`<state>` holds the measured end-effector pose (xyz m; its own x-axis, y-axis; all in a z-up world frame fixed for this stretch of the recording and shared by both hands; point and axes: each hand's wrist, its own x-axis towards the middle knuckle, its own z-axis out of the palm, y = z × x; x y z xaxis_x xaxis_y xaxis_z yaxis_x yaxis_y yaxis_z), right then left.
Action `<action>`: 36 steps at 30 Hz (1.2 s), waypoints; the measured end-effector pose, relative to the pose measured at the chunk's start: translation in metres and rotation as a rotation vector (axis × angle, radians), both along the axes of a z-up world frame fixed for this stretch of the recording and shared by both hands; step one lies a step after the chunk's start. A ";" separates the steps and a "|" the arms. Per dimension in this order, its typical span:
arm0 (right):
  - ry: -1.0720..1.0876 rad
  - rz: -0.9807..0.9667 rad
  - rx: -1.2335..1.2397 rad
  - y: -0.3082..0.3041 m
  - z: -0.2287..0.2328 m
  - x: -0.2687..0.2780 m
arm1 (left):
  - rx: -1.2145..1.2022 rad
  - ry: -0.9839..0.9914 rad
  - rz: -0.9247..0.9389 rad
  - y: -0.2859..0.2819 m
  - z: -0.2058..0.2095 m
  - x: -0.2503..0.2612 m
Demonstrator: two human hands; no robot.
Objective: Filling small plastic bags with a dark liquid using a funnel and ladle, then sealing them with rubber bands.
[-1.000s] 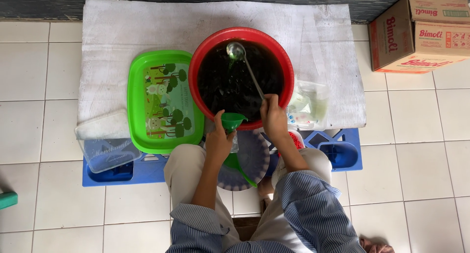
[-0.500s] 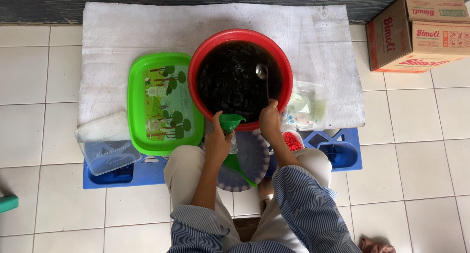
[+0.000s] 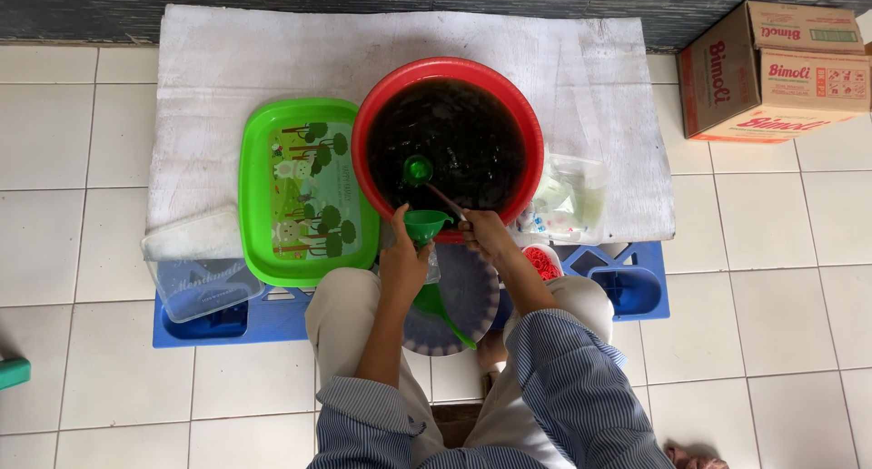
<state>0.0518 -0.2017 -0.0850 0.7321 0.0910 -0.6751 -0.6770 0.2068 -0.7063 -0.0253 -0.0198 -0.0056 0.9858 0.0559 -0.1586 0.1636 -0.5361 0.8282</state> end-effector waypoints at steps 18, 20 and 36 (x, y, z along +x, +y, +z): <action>-0.808 -0.080 -1.025 -0.024 0.089 -0.019 | 0.010 -0.010 0.000 -0.003 -0.011 0.000; -0.853 -0.099 -1.048 -0.022 0.089 -0.022 | 0.011 -0.007 0.000 -0.003 -0.008 0.000; -0.821 0.141 -1.362 -0.007 0.032 -0.051 | -0.058 -0.108 -0.106 -0.005 0.001 -0.007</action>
<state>0.0011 -0.2082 -0.0533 0.9598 -0.1276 0.2500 0.0048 -0.8831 -0.4691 -0.0322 -0.0252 -0.0048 0.9972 -0.0554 -0.0509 0.0168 -0.4960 0.8681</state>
